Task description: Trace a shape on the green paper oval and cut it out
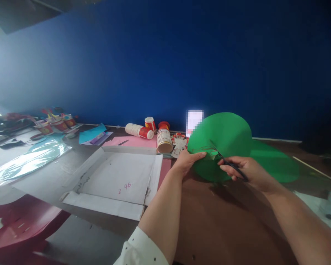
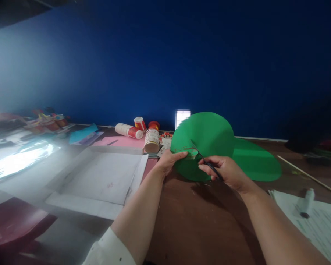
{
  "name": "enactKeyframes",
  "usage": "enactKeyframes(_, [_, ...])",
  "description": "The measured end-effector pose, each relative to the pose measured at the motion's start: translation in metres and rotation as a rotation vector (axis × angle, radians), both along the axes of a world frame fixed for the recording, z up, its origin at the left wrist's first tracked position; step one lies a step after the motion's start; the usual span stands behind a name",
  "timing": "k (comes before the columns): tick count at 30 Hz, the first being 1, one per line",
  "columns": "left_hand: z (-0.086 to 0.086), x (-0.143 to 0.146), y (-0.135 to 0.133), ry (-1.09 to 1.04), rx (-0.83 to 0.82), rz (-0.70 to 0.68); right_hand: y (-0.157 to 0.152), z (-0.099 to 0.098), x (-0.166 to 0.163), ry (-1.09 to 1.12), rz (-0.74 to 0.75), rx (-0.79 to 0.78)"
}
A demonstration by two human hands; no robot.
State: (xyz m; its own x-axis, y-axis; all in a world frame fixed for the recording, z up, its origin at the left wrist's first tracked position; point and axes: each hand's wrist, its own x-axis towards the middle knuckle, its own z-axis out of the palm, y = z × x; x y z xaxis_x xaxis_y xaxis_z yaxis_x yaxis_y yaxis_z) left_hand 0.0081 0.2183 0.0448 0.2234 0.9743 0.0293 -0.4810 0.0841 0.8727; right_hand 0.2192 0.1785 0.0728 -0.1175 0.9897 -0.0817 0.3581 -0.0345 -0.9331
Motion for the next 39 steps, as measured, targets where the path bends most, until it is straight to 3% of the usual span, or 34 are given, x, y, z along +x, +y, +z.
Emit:
enactKeyframes(18, [0.001,-0.001,0.001,0.038,0.015,-0.026,0.001,0.004,0.000,-0.004,-0.007,0.004])
enactKeyframes(27, [0.006,-0.002,-0.002,0.016,0.005,-0.027,0.006,-0.007,0.007,0.019,0.008,0.007])
enactKeyframes(39, [0.003,-0.002,-0.001,0.001,0.017,-0.042,0.001,0.001,0.001,0.034,0.007,-0.006])
